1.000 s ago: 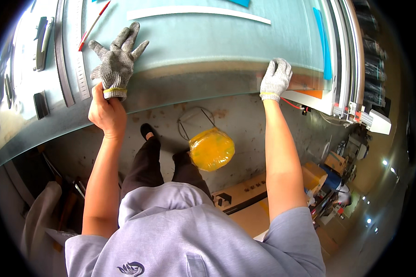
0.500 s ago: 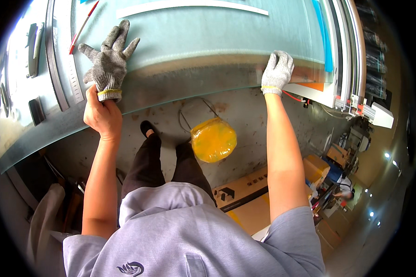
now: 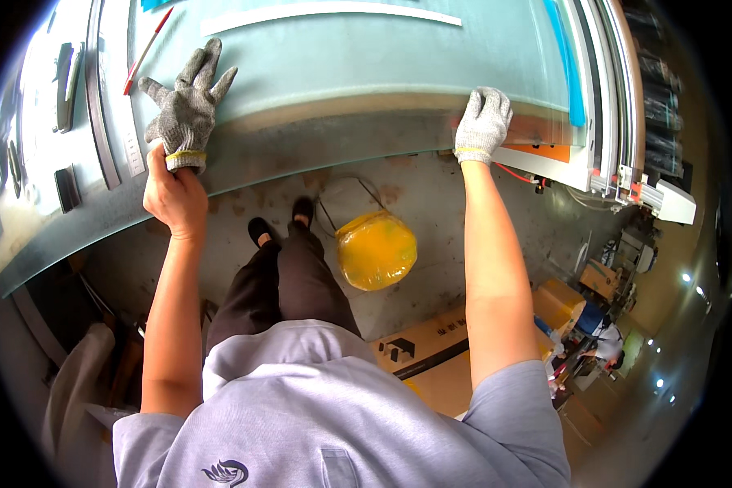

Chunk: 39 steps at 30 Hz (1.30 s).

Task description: The person walks through a warehouse, removes gloves, and wipes a yellow object on the floor with a tissue. They then return to a workbench, put on gloves, and handle blue plastic strips and a white strip, arranging them on the table.

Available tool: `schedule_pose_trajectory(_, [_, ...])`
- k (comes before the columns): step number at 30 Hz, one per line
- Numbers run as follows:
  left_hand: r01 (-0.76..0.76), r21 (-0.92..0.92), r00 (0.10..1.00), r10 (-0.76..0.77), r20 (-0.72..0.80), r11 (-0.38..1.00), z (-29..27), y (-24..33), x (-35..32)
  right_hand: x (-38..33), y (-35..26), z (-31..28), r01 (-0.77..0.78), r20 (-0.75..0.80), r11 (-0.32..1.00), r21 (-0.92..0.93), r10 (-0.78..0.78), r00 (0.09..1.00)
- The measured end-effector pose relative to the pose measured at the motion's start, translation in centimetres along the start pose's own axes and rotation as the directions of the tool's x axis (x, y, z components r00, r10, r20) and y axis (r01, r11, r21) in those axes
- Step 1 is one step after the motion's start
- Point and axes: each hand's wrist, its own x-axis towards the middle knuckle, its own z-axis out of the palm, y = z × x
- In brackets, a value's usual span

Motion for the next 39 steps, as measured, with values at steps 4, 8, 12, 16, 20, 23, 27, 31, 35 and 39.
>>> schedule_pose_trajectory(4, [-0.028,0.018,0.999,0.028,-0.015,0.999,0.1,-0.3,0.0,0.3,0.0,-0.2,-0.002,0.0,1.0,0.0,0.002,1.0])
schedule_pose_trajectory(8, [0.019,0.058,0.997,-0.023,0.072,0.998,0.0,-0.3,0.0,0.5,0.4,-0.3,-0.02,0.007,1.0,-0.014,0.02,1.0])
schedule_pose_trajectory(12, [0.025,0.08,0.998,-0.03,0.063,0.996,0.3,-0.8,-0.5,0.4,0.4,-0.6,-0.025,0.036,1.0,-0.011,0.025,0.999])
schedule_pose_trajectory(16, [0.043,0.075,0.996,-0.048,0.072,0.996,-0.1,-0.6,-0.5,0.4,0.8,-0.6,-0.027,0.029,0.999,0.02,0.027,0.999])
schedule_pose_trajectory(20, [0.075,0.104,0.991,-0.086,0.101,0.992,-0.3,-0.4,-0.6,0.5,1.5,-0.6,-0.042,0.05,0.999,0.019,0.041,0.998])
schedule_pose_trajectory(23, [0.082,0.115,0.992,-0.093,0.091,0.99,-0.1,-0.2,-0.4,0.9,1.7,-0.9,-0.038,0.04,0.999,-0.001,0.038,0.998])
schedule_pose_trajectory(27, [0.057,0.083,0.996,-0.063,0.07,0.995,0.2,0.3,-0.2,1.3,2.5,-0.5,-0.049,0.033,0.998,0.032,0.048,0.998])
schedule_pose_trajectory(31, [0.081,0.079,0.994,-0.086,0.068,0.994,0.1,-0.4,-0.4,1.9,2.8,-0.7,-0.049,0.063,0.996,0.069,0.045,0.997])
schedule_pose_trajectory(35, [0.048,0.066,0.998,-0.05,0.036,0.997,0.4,-0.1,-0.1,2.6,4.8,-0.7,-0.003,0.068,0.993,0.115,-0.005,0.998])
schedule_pose_trajectory(39, [0.139,0.055,0.99,-0.139,-0.003,0.989,-0.1,0.3,-0.3,2.8,6.2,-1.1,0.075,0.082,0.982,0.176,-0.091,0.993])
